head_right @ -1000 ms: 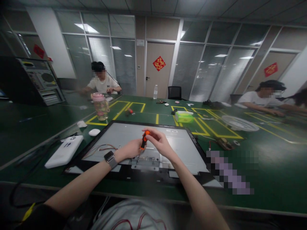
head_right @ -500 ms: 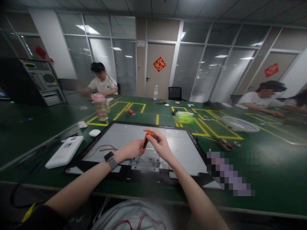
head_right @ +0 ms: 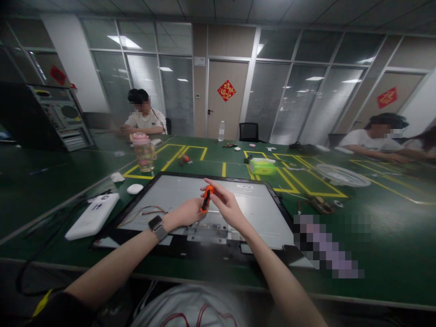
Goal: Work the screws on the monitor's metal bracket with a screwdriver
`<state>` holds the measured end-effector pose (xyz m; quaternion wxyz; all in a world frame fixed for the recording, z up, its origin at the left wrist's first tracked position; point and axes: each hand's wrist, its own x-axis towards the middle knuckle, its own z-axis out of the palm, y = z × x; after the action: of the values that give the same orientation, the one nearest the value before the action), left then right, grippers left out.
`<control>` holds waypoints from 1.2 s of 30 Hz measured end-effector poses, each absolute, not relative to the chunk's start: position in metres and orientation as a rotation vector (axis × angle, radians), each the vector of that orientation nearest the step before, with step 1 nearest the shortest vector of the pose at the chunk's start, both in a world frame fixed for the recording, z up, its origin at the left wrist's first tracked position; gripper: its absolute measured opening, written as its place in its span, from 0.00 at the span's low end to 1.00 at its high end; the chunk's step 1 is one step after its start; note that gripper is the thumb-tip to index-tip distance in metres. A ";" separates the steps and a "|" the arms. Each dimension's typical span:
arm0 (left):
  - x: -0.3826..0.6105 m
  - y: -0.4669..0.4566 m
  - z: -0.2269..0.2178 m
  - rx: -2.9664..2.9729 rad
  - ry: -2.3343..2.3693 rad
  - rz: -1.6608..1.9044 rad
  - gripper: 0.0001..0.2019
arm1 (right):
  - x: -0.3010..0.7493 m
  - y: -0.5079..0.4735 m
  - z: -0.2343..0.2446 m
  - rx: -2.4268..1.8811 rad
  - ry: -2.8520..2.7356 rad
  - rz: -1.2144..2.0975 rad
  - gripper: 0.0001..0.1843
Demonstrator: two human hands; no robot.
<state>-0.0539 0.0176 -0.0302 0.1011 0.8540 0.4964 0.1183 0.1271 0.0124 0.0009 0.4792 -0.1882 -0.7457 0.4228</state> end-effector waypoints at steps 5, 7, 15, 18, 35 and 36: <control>-0.055 0.020 -0.034 2.540 1.476 0.355 0.10 | 0.127 0.016 -0.002 -0.530 -1.767 0.869 0.17; -0.055 0.021 -0.035 2.554 1.461 0.360 0.11 | 0.128 0.016 -0.002 -0.524 -1.770 0.862 0.16; -0.055 0.018 -0.032 2.536 1.470 0.369 0.09 | 0.126 0.014 -0.005 -0.478 -1.740 0.809 0.15; -0.056 0.017 -0.031 2.520 1.454 0.366 0.09 | 0.124 0.012 -0.005 -0.481 -1.721 0.692 0.12; -0.057 0.019 -0.033 2.506 1.419 0.410 0.08 | 0.121 0.012 -0.007 -0.390 -1.455 1.351 0.11; -0.057 0.018 -0.032 2.509 1.421 0.404 0.08 | 0.122 0.011 -0.006 -0.386 -1.452 1.399 0.11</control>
<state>-0.0566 0.0182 -0.0320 0.1146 0.8561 0.4848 0.1377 0.1215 0.0112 -0.0062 0.5179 -0.1610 -0.6050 0.5829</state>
